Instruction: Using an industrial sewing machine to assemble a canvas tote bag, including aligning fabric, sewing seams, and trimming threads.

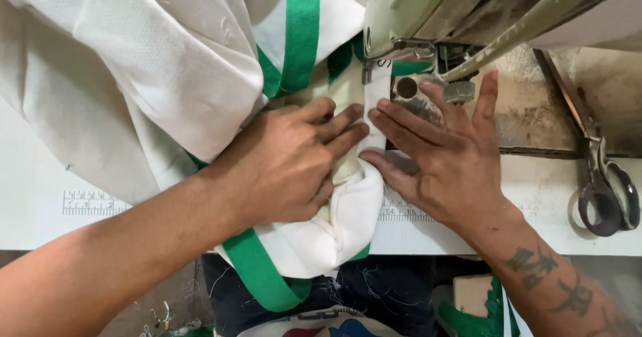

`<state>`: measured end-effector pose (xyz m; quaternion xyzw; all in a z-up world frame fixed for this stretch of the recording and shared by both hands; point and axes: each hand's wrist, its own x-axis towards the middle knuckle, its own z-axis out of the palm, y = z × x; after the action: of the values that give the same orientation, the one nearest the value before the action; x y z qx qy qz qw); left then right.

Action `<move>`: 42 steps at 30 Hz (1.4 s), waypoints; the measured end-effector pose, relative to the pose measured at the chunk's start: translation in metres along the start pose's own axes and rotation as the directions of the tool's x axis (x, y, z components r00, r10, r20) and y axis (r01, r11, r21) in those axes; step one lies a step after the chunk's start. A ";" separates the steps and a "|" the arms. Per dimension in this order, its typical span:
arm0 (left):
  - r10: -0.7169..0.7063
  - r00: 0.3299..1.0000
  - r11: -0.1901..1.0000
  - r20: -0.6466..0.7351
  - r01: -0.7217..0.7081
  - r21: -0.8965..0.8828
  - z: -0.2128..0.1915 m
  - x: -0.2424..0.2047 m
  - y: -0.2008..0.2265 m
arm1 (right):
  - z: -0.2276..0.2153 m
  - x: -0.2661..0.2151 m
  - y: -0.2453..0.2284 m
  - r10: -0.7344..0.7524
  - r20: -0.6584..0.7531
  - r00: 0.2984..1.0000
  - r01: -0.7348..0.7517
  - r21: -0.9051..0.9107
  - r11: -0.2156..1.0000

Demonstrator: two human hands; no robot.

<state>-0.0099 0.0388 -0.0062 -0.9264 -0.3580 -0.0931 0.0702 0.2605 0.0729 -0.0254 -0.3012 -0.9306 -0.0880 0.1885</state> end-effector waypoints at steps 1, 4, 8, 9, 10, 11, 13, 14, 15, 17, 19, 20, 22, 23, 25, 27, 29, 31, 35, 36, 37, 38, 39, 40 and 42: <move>0.006 1.000 1.000 -0.004 -0.006 0.013 0.000 0.001 -0.003 | 0.001 0.002 0.001 0.010 -0.013 1.000 -0.010 0.036 0.999; 0.025 1.000 1.000 -0.015 -0.025 0.016 0.004 0.002 -0.010 | 0.009 0.001 0.005 0.034 -0.014 0.999 -0.034 0.052 0.998; -0.002 0.999 0.999 -0.037 0.000 -0.050 0.009 0.004 -0.016 | 0.010 0.009 0.005 0.085 -0.045 0.995 -0.080 0.104 0.991; -0.003 0.999 0.999 -0.041 0.001 -0.045 0.011 0.005 -0.016 | 0.011 0.009 0.006 0.081 -0.050 0.995 -0.076 0.100 0.992; -0.018 0.999 0.999 -0.041 0.017 -0.037 0.013 0.005 -0.016 | 0.012 0.009 0.006 0.109 -0.021 0.994 -0.108 0.071 0.992; -0.034 0.999 0.999 -0.039 0.033 -0.030 0.014 0.005 -0.016 | 0.013 0.008 0.005 0.140 0.007 0.990 -0.140 0.043 0.989; -0.042 0.999 0.999 -0.031 0.041 -0.024 0.016 0.007 -0.018 | 0.013 0.012 0.008 0.148 0.027 0.989 -0.149 0.053 0.987; -0.049 0.999 0.999 -0.022 0.048 -0.023 0.017 0.007 -0.017 | 0.013 0.013 0.008 0.159 0.049 0.986 -0.162 0.062 0.985; -0.048 0.999 0.999 -0.022 0.048 -0.016 0.006 0.004 -0.015 | 0.015 0.013 0.009 0.157 0.043 0.987 -0.160 0.062 0.985; -0.025 0.947 0.885 0.320 0.170 -0.433 -0.019 -0.002 -0.011 | 0.018 0.013 0.011 0.198 0.153 0.968 -0.208 0.059 0.976; 0.047 0.900 0.842 0.434 0.198 -0.502 -0.089 -0.017 -0.007 | 0.021 0.011 0.011 0.181 0.062 0.982 -0.188 0.146 0.971; 0.137 0.838 0.782 0.529 0.236 -0.577 -0.123 -0.023 -0.003 | 0.023 0.008 0.010 0.175 -0.019 0.984 -0.166 0.227 0.960; 0.079 0.853 0.976 0.516 0.039 -0.214 -0.125 -0.037 0.014 | 0.016 0.012 0.010 0.214 0.051 0.975 -0.220 0.253 0.942; 0.035 0.885 0.973 0.464 -0.137 0.188 -0.126 -0.047 0.024 | 0.013 0.013 0.007 0.236 0.130 0.963 -0.264 0.277 0.924; 0.111 0.807 0.990 0.580 -0.142 0.008 -0.133 -0.052 0.062 | -0.036 0.007 -0.030 0.432 0.143 0.891 -0.452 0.375 0.809; 0.186 0.724 0.982 0.664 -0.112 -0.153 -0.133 -0.056 0.096 | -0.055 -0.017 -0.066 0.593 0.167 0.788 -0.593 0.464 0.658; 0.034 0.997 0.999 0.063 -0.037 0.040 -0.123 -0.064 0.131 | -0.042 -0.069 -0.104 0.467 0.419 0.779 -0.604 0.304 0.737; 0.045 0.997 0.997 0.056 -0.048 0.058 -0.095 -0.065 0.152 | -0.033 -0.078 -0.110 0.475 0.325 0.818 -0.575 0.434 0.694; -0.015 0.997 0.997 0.077 0.009 0.079 -0.071 -0.064 0.180 | -0.103 -0.072 -0.056 0.441 0.798 0.410 -0.909 0.393 0.135; -0.005 0.997 0.997 0.077 -0.002 0.081 -0.055 -0.065 0.189 | -0.110 -0.055 -0.034 0.448 0.795 0.409 -0.909 0.396 0.128; -0.007 0.999 0.997 0.054 0.003 0.074 -0.039 -0.068 0.200 | -0.116 -0.039 -0.013 0.575 0.756 0.315 -0.921 0.098 0.376; -0.010 1.000 0.998 0.030 0.008 0.066 -0.024 -0.072 0.212 | -0.122 -0.023 0.008 0.698 0.661 0.274 -0.814 -0.228 0.535; -0.007 1.000 0.998 0.030 0.005 0.062 -0.027 -0.066 0.228 | -0.120 -0.040 0.002 0.699 0.662 0.269 -0.815 -0.230 0.532; -0.237 0.967 0.967 -0.094 0.245 0.074 -0.030 -0.059 0.243 | -0.119 -0.056 -0.005 0.694 0.411 0.591 -0.635 -0.295 0.715; -0.447 0.861 0.878 -0.244 0.475 0.066 -0.061 -0.034 0.237 | -0.113 -0.074 -0.041 0.520 0.103 0.848 -0.429 -0.443 0.788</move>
<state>0.1183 -0.1695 0.0308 -0.7913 -0.5643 -0.1874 0.1424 0.3251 -0.0304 0.0458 -0.5663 -0.8004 -0.1935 0.0345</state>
